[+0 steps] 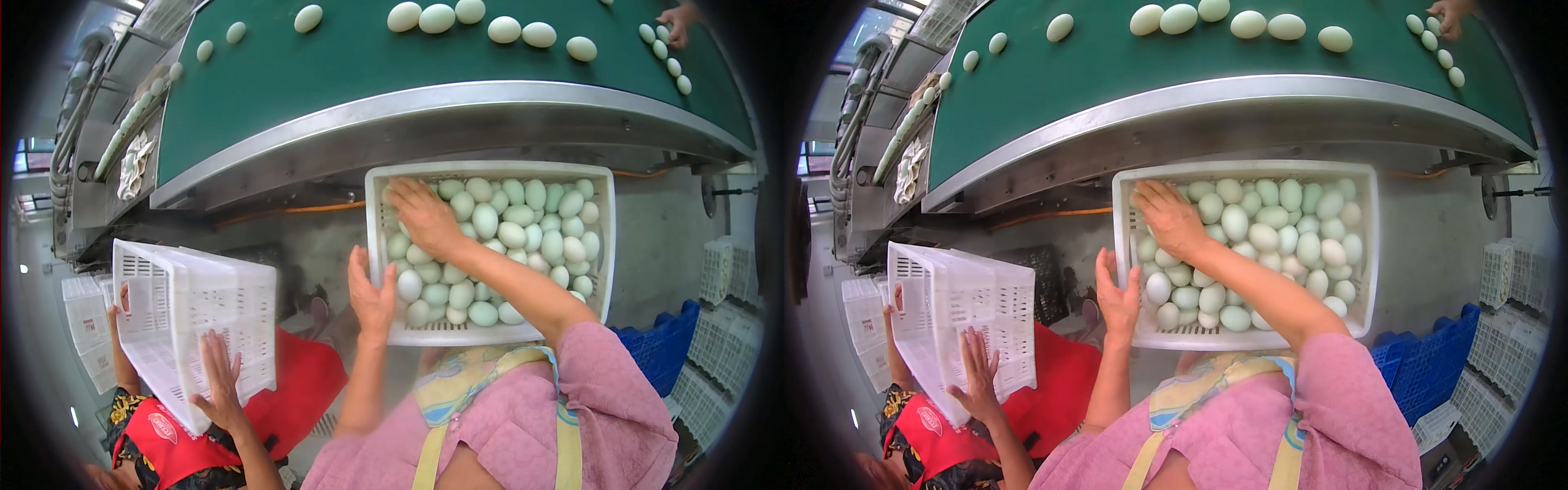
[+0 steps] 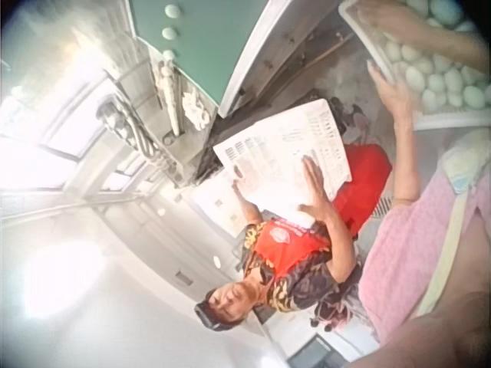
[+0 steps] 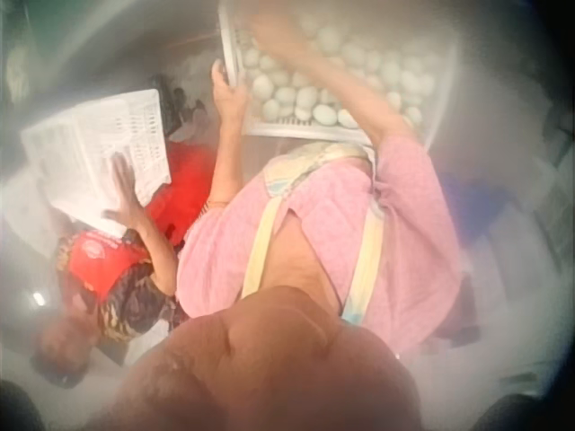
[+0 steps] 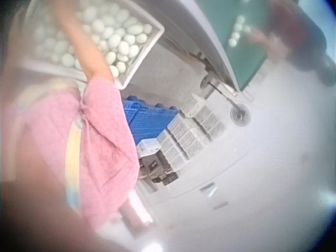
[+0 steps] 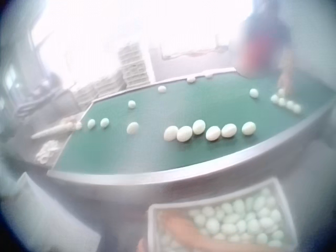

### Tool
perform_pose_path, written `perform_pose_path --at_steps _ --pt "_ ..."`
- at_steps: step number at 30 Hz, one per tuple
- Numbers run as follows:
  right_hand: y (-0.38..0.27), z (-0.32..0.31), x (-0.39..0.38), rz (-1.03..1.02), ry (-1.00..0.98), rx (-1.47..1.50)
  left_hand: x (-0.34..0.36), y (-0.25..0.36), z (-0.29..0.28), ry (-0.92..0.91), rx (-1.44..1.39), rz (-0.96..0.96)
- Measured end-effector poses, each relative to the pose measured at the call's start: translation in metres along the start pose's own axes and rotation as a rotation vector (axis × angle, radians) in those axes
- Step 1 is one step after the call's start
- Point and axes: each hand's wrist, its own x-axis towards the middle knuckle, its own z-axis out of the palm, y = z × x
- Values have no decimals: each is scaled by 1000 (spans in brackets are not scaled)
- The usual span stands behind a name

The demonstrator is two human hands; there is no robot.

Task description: The person picks light green eggs from a white plastic basket and places them onto a moving green conveyor belt. They work alongside other staff members in a processing facility, continuously transferring eggs from the basket to the belt.

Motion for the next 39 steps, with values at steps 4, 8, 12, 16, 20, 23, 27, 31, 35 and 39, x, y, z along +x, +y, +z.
perform_pose_path --at_steps 4,8,12,16,20,23,27,31,35,39 --pt "-1 -30 1 27 -72 33 11 -16 2 -256 -209 -234" --pt "10 -141 -60 115 145 11 24 -60 7 -398 -423 -497" --pt "48 -242 -165 667 349 -325 35 -60 -2 -484 -556 -576" --pt "74 -240 -230 1169 308 -21 56 -40 -4 -515 -508 -742" --pt "128 -218 -227 1219 202 411 62 -34 -25 -498 -301 -757" --pt "118 -222 -207 1178 162 573 53 -27 -35 -447 -227 -751" --pt "111 -227 -192 1228 122 321 56 2 0 -478 -144 -634" --pt "116 -202 -205 1238 271 283 57 33 18 -632 -89 -444" --pt "102 -198 -237 1220 429 264 57 59 26 -753 -34 -289" --pt "35 -222 -275 1319 432 337 38 53 16 -845 53 -141"
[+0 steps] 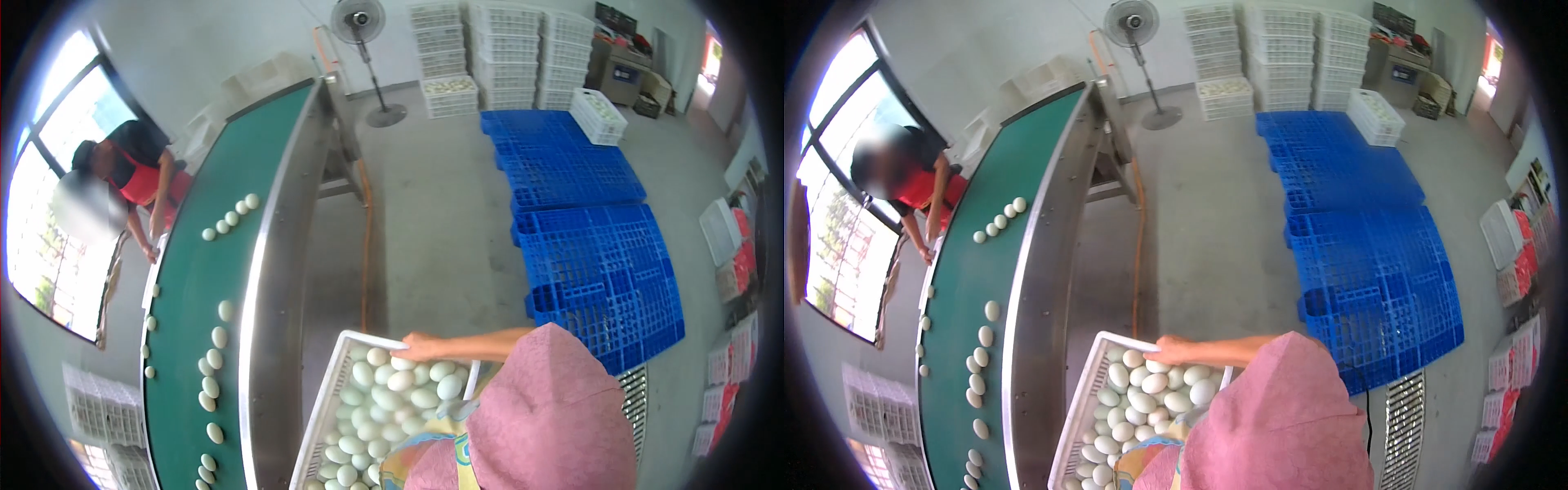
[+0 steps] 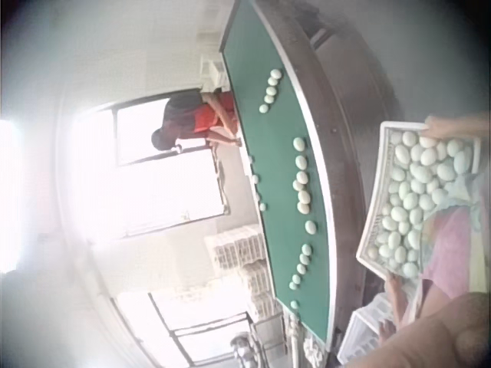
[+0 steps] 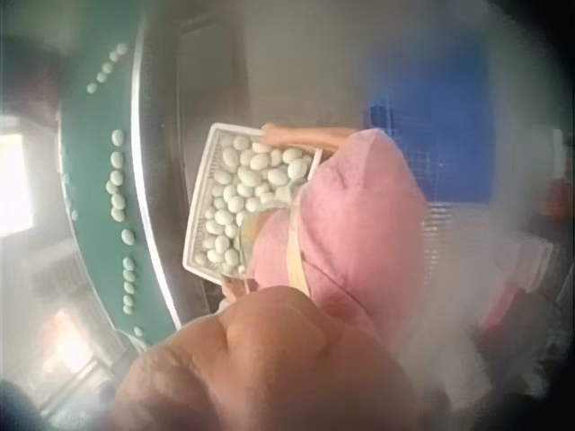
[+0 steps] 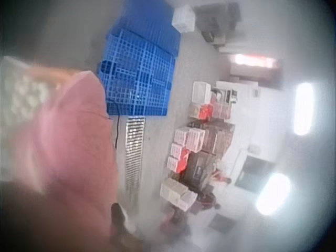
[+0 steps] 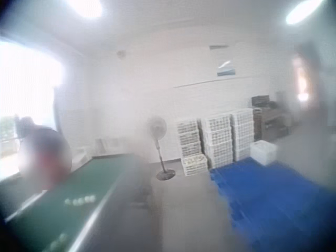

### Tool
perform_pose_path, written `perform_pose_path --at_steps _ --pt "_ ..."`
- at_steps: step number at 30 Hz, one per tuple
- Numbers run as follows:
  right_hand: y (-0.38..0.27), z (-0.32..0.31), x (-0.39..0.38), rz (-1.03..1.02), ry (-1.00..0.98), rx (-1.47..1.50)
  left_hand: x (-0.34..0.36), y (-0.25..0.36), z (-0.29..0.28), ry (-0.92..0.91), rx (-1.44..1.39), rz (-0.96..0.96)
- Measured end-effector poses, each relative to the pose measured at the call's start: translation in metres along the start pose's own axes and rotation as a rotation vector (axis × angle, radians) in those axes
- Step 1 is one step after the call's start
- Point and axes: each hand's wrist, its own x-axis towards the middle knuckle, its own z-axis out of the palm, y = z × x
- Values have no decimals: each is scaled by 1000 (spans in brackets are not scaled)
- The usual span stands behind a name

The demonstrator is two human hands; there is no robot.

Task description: The person picks light green eggs from a white plastic basket and places them onto a moving green conveyor belt. They work alongside other staff members in a processing facility, continuously transferring eggs from the basket to the belt.

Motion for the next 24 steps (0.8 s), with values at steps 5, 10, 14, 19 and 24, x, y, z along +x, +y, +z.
perform_pose_path --at_steps 5,10,14,19,24 --pt "63 -44 -61 29 173 30 -21 -6 10 -125 219 153" --pt "110 -98 -103 87 262 88 -40 -12 19 -214 511 403" --pt "167 -144 -126 211 339 104 -47 33 78 -232 536 429" --pt "238 -230 -138 230 441 341 -49 134 215 -249 225 240" --pt "271 -330 -162 225 703 421 45 178 297 -302 300 204"
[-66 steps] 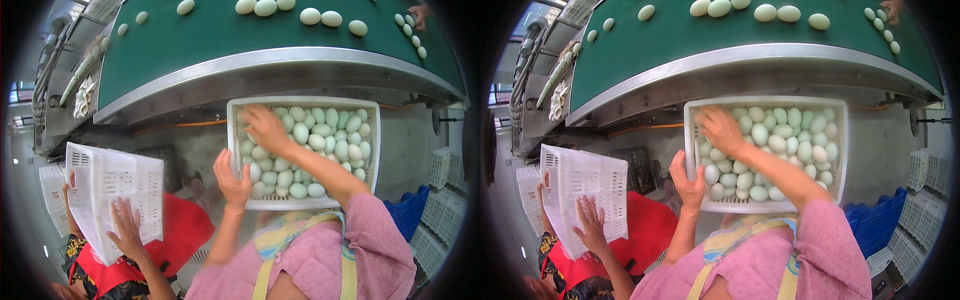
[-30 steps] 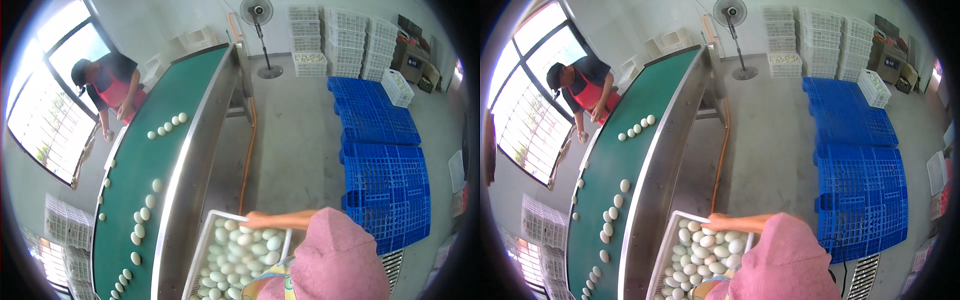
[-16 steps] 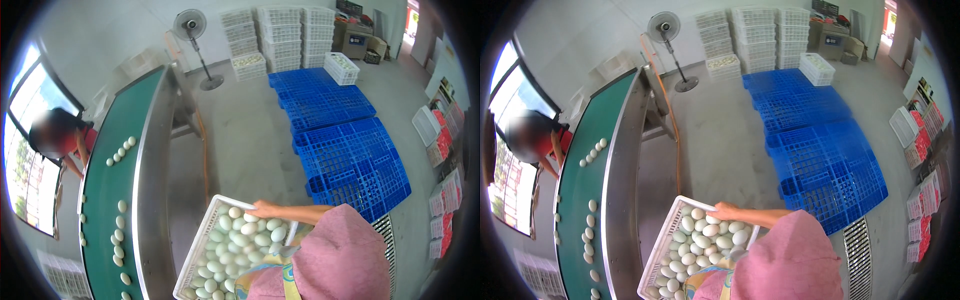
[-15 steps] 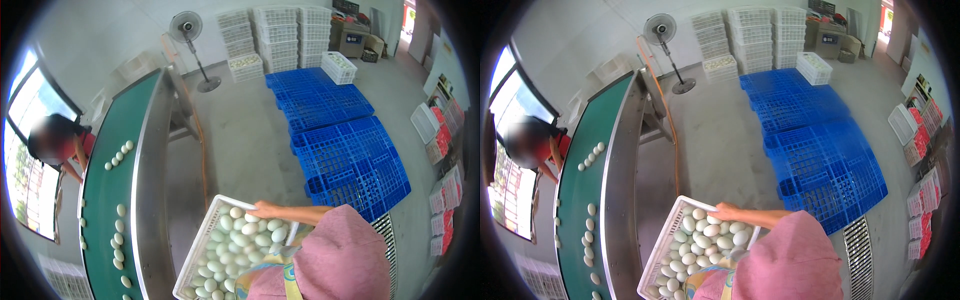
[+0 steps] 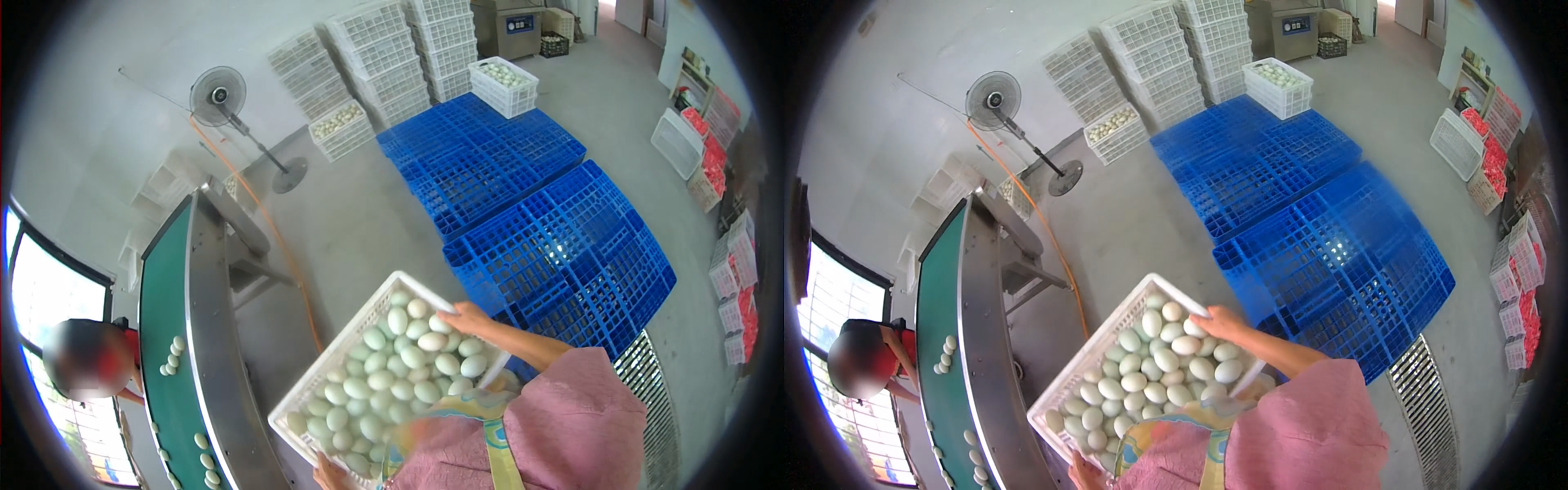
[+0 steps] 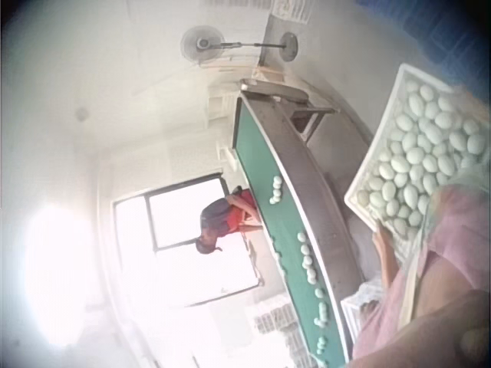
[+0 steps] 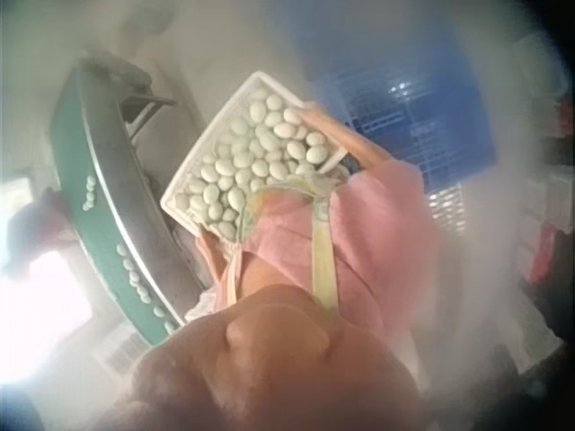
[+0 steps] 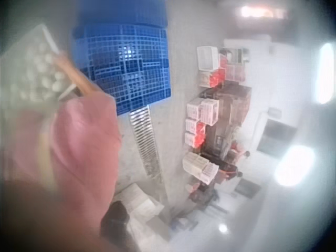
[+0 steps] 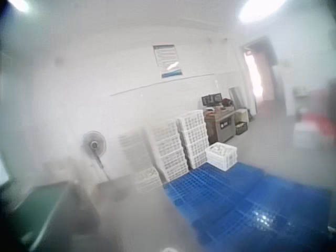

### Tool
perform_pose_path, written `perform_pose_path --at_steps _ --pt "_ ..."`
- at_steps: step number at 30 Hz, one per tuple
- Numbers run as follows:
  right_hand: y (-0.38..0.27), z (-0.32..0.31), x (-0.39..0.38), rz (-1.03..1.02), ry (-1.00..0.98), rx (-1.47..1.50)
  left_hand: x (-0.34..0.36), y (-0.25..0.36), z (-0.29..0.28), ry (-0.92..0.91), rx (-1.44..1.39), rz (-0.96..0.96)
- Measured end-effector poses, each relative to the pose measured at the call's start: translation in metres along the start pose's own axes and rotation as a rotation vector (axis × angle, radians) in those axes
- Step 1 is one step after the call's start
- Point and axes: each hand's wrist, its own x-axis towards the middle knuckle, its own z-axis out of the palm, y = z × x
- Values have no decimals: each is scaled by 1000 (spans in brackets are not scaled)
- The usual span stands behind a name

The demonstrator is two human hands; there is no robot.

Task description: The person picks light green eggs from a white plastic basket and places them onto a moving green conveyor belt. They work alongside other staff members in a processing facility, continuously transferring eggs from the basket to the belt.

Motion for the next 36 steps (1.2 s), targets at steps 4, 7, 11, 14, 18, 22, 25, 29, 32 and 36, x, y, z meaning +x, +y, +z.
perform_pose_path --at_steps 4,7,11,14,18,22,25,29,32,36 --pt "20 -68 37 2 217 96 -13 135 110 65 -44 280" --pt "22 -106 63 125 256 322 0 226 165 -98 -69 227" --pt "32 -145 115 86 503 316 69 310 240 -252 -83 259" --pt "38 -184 172 194 570 177 115 380 313 -312 194 335" --pt "-30 -234 239 72 674 315 170 456 393 -352 -43 268" --pt "-90 -271 257 102 724 303 184 538 438 -492 -154 186" --pt "-126 -299 277 161 809 354 207 600 475 -606 -141 244" --pt "-132 -337 307 175 909 388 199 674 542 -599 -69 288" --pt "-109 -368 333 191 971 435 203 719 598 -668 19 372" --pt "-71 -424 380 218 989 470 179 773 665 -609 73 376"
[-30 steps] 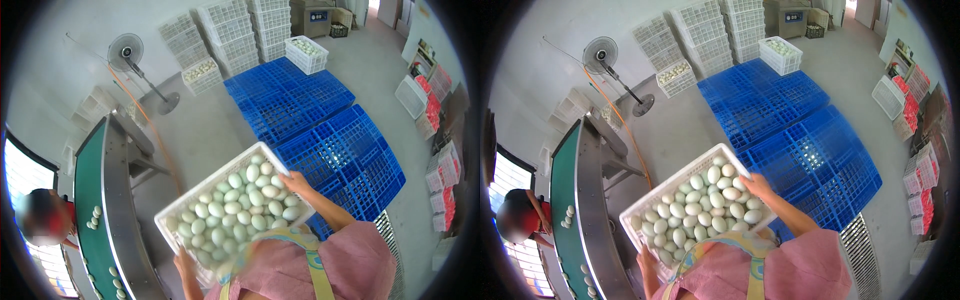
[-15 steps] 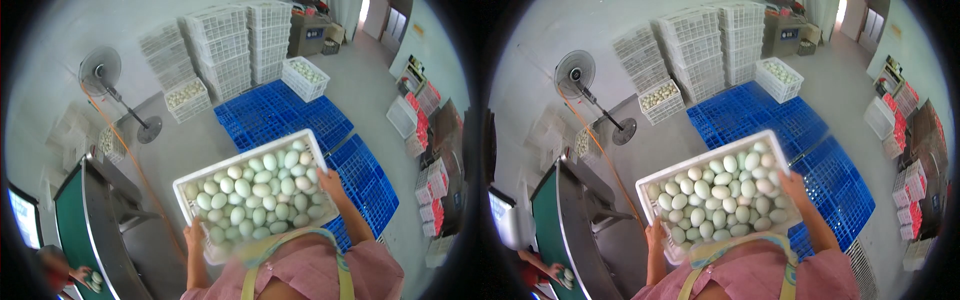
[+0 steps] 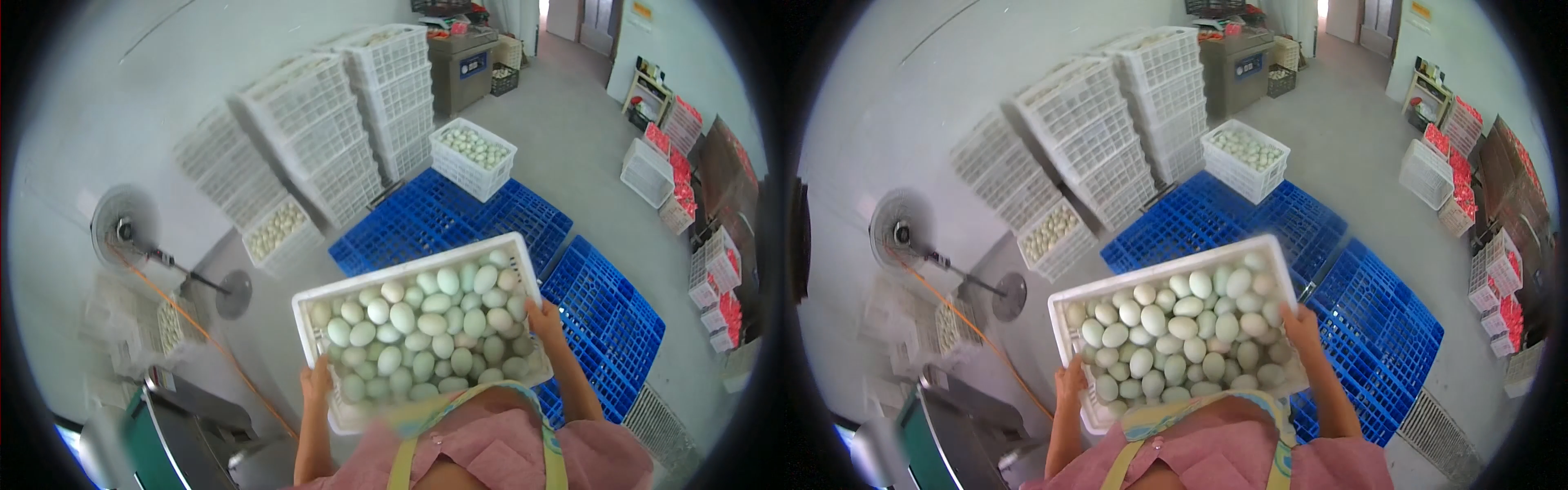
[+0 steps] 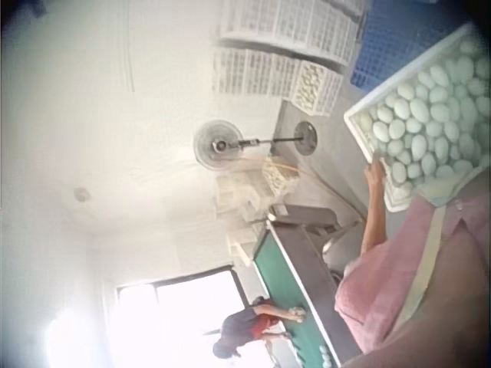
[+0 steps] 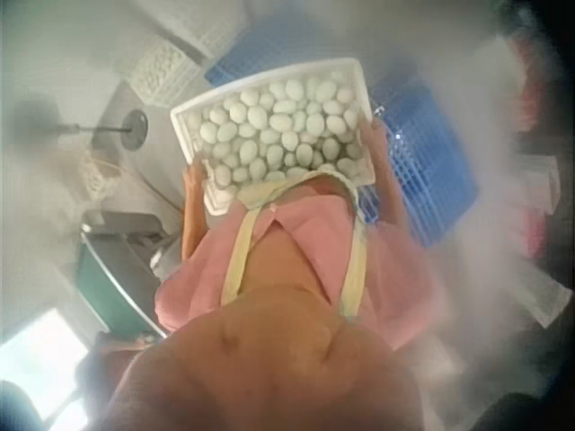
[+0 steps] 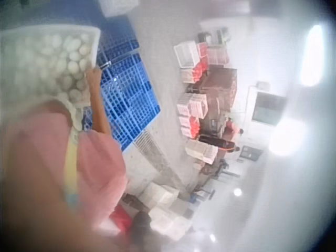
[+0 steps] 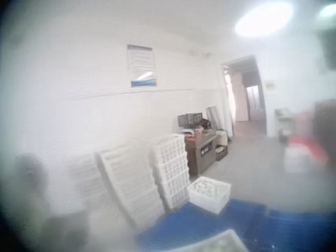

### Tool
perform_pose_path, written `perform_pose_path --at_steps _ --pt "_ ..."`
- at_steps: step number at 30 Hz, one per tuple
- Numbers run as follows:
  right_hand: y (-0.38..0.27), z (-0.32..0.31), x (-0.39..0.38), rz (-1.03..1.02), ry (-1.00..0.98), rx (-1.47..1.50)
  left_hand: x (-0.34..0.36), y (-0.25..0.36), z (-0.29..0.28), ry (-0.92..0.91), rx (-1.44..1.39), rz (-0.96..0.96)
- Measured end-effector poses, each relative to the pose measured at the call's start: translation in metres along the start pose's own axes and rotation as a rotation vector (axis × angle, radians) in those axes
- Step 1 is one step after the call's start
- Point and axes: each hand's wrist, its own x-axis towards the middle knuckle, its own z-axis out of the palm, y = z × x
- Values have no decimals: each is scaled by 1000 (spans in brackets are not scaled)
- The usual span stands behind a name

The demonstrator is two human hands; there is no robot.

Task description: The person picks light green eggs from a white plastic basket and places them onto a moving green conveyor belt. They work alongside other staff members in a processing facility, continuously transferring eggs from the basket to the belt.

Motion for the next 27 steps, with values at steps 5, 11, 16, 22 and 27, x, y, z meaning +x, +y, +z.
perform_pose_path --at_steps 5,11,16,22,27 --pt "-8 5 82 61 22 48 58 77 45 78 472 -18" --pt "-31 -7 128 307 70 121 73 192 147 -31 583 -55" --pt "-52 -14 166 393 153 208 129 234 215 -61 650 50" --pt "-51 -11 236 417 342 109 194 307 315 -318 688 46" --pt "-90 -13 315 431 453 236 299 339 403 -416 748 195"
